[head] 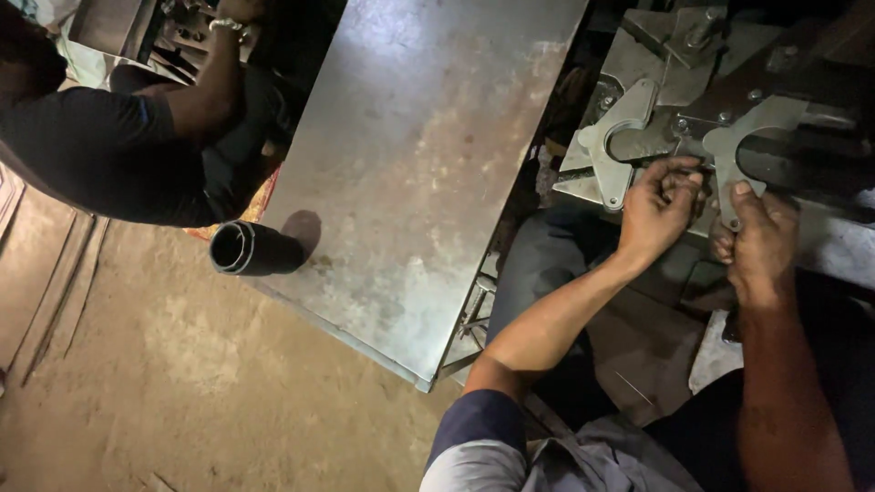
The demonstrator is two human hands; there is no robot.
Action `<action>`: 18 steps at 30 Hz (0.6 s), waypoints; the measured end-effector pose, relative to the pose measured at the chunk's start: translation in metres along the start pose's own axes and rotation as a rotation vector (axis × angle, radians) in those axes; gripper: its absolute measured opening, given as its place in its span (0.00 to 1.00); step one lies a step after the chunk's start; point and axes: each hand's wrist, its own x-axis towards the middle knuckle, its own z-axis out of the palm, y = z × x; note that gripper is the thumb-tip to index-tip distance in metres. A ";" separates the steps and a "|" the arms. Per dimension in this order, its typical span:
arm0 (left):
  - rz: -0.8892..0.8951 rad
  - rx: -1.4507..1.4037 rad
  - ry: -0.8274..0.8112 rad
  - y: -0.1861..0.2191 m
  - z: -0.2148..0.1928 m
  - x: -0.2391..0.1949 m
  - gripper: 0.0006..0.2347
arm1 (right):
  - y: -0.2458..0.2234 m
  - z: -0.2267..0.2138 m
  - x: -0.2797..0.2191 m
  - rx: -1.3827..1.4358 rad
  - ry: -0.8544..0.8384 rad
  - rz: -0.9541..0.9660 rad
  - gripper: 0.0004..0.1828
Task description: Operating a stamping machine to fabricate metal parts.
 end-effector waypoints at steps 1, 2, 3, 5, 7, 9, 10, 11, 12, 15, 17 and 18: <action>-0.004 -0.002 -0.013 -0.002 0.000 0.002 0.11 | -0.002 0.002 0.002 -0.006 0.001 -0.004 0.11; -0.009 -0.003 -0.026 -0.004 0.000 0.004 0.10 | -0.004 0.003 0.003 -0.012 0.002 -0.008 0.10; -0.006 -0.003 -0.028 -0.007 0.000 0.004 0.10 | -0.003 0.003 0.003 -0.010 0.002 -0.011 0.10; -0.048 -0.077 -0.047 -0.014 0.000 0.004 0.09 | 0.000 0.002 0.002 -0.036 0.001 -0.018 0.10; -0.049 -0.063 -0.040 -0.018 0.001 0.003 0.09 | 0.000 0.002 0.001 -0.032 0.001 -0.017 0.11; -0.048 -0.050 -0.032 -0.020 0.001 0.002 0.09 | -0.001 0.002 0.000 -0.029 0.000 -0.019 0.11; -0.016 -0.040 -0.027 -0.020 0.002 0.002 0.08 | -0.002 0.003 0.001 -0.027 -0.004 -0.023 0.12; 0.015 -0.031 -0.020 -0.020 0.002 0.001 0.08 | -0.003 0.004 0.001 -0.028 -0.009 -0.025 0.12; 0.016 -0.032 -0.020 -0.017 0.002 0.001 0.08 | -0.001 0.003 0.004 -0.028 -0.009 -0.026 0.12; 0.053 0.125 0.053 -0.015 0.005 -0.007 0.05 | 0.004 -0.003 0.001 -0.025 -0.001 -0.013 0.14; 0.069 0.176 0.155 -0.013 0.007 -0.007 0.06 | 0.000 0.000 0.000 -0.024 0.012 0.015 0.15; 0.072 0.176 0.151 -0.015 0.008 -0.008 0.06 | -0.001 0.000 0.001 -0.022 0.014 0.012 0.15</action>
